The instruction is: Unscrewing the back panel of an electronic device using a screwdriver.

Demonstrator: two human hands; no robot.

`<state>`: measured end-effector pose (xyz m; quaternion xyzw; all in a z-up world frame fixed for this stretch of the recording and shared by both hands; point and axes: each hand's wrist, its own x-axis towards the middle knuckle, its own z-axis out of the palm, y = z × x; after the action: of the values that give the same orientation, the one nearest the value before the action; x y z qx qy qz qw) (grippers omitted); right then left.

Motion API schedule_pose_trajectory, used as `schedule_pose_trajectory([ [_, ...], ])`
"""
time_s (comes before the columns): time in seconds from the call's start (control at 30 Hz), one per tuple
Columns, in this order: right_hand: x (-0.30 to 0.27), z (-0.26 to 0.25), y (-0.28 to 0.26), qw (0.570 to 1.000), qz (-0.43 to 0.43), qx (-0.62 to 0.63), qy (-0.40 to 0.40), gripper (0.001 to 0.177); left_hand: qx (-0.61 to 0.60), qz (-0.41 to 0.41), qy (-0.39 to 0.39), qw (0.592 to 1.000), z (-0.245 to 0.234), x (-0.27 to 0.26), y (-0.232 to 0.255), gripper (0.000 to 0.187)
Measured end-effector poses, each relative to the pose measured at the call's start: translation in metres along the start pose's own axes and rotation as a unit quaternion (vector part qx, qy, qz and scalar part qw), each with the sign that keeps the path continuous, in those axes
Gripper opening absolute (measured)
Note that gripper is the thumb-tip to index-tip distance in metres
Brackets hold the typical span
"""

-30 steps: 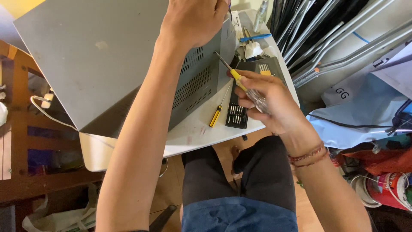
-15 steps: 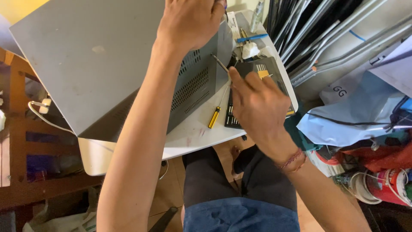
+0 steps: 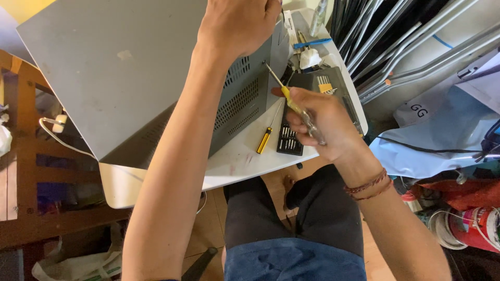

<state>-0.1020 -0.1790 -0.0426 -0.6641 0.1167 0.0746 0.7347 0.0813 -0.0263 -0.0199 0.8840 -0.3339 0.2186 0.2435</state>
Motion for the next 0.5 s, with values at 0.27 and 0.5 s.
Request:
schedule_pose_trajectory([
  [0.27, -0.005, -0.003, 0.005, 0.966, -0.152, -0.207, 0.035, 0.035, 0.019, 0.049, 0.046, 0.998, -0.003, 0.004, 0.000, 0.023],
  [0.5, -0.013, -0.007, -0.023, 0.995, 0.008, 0.067, -0.076, 0.049, 0.016, 0.052, 0.044, 0.998, -0.006, 0.002, 0.001, 0.021],
])
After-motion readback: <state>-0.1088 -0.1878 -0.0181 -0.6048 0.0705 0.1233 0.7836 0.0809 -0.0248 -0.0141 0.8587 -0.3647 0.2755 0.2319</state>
